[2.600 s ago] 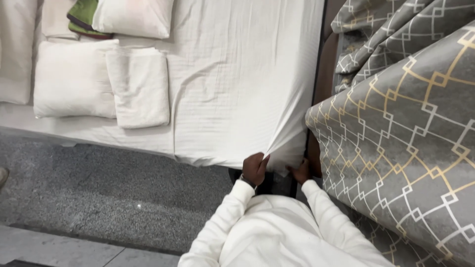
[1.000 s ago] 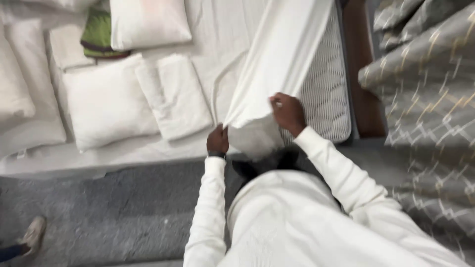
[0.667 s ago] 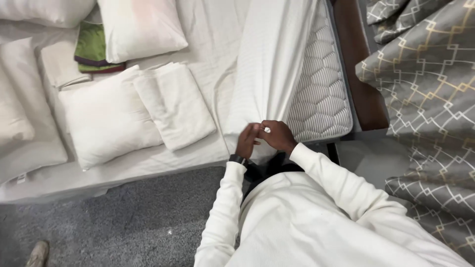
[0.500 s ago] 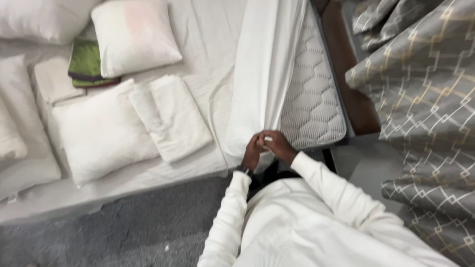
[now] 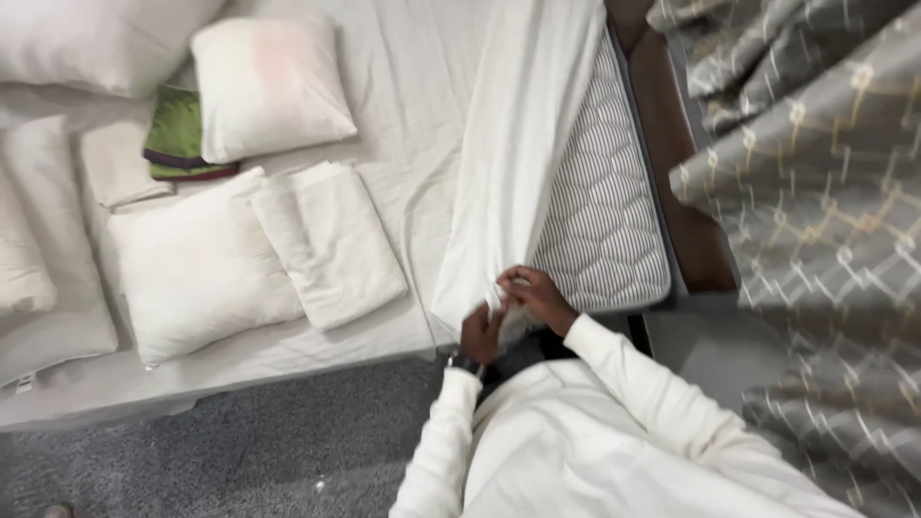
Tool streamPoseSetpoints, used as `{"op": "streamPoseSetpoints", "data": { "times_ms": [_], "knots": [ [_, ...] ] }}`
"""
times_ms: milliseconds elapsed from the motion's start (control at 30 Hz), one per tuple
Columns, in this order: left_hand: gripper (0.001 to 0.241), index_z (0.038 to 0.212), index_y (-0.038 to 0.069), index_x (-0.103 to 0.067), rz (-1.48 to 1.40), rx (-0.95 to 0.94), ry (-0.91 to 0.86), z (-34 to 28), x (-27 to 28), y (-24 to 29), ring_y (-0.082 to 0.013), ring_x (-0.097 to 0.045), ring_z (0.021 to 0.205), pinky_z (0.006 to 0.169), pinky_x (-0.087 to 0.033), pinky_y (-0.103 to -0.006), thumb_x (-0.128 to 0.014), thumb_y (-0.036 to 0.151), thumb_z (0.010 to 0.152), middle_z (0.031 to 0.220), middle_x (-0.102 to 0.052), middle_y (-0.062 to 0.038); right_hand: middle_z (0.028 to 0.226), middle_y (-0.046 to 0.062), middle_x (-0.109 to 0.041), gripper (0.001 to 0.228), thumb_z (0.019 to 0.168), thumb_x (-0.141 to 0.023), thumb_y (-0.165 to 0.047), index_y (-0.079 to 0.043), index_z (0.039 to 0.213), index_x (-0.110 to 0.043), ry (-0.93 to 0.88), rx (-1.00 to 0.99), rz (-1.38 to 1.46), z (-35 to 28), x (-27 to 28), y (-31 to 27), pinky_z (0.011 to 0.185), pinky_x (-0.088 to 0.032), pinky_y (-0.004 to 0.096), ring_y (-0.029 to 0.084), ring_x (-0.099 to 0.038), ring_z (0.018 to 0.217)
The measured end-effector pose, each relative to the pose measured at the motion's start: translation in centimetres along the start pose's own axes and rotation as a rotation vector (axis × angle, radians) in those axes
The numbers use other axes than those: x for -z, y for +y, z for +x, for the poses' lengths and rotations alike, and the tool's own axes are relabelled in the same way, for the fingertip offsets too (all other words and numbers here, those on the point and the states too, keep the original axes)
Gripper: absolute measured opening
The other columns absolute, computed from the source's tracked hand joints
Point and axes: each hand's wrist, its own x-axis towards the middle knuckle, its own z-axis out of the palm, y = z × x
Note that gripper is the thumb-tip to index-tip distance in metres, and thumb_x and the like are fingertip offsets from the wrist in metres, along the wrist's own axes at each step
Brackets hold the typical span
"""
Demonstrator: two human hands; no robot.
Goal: The person arranges white pillows and folded towels on a bed. They then pull a white fitted sheet over the mattress, tucking it in at the corners. The person continues to adjust the pillows and towels on the bed.
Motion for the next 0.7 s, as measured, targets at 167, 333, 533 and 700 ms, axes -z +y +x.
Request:
{"op": "streamPoseSetpoints", "data": {
  "times_ms": [167,333,533,700],
  "knots": [
    [0.028,0.095,-0.001,-0.070,0.325,0.112,0.047,0.2,-1.0,4.1,-0.0153,-0.041,0.053,0.051,-0.036,-0.0334,-0.070,0.026,0.101,0.059,-0.052,-0.012,0.103,0.012,-0.069,0.036,0.095,-0.073,-0.029,0.000,0.116,-0.072,0.221,0.014,-0.296,2.6,3.8,1.1,0.072,-0.052,0.028,0.017,-0.063,0.087],
    [0.029,0.086,0.002,-0.071,0.242,0.128,-0.011,2.1,-4.1,11.6,-0.0128,-0.038,0.048,0.047,-0.033,-0.0330,-0.070,0.028,0.098,0.051,-0.051,-0.008,0.119,0.013,-0.061,0.067,0.093,-0.073,-0.036,-0.008,0.139,-0.034,0.383,-0.409,-0.084,3.2,7.8,-5.8,0.083,-0.054,0.038,0.024,-0.065,0.103],
    [0.038,0.067,0.002,-0.063,0.283,-0.042,-0.140,3.7,-10.1,11.4,-0.0174,-0.047,0.047,0.048,-0.037,-0.0354,-0.081,0.028,0.088,0.055,-0.053,-0.008,0.128,0.017,-0.067,0.059,0.092,-0.067,-0.030,0.001,0.140,-0.053,0.055,-0.308,0.248,9.0,19.0,-5.7,0.100,-0.055,0.044,0.033,-0.066,0.116],
    [0.032,0.069,0.003,-0.063,0.388,-0.007,-0.127,3.6,-10.4,10.9,-0.0238,-0.051,0.053,0.052,-0.042,-0.0389,-0.081,0.026,0.081,0.060,-0.057,-0.011,0.137,0.021,-0.060,0.057,0.086,-0.064,-0.016,0.003,0.139,-0.051,0.230,-0.210,0.524,19.8,31.3,-3.1,0.108,-0.051,0.052,0.039,-0.060,0.124]
  ]
}}
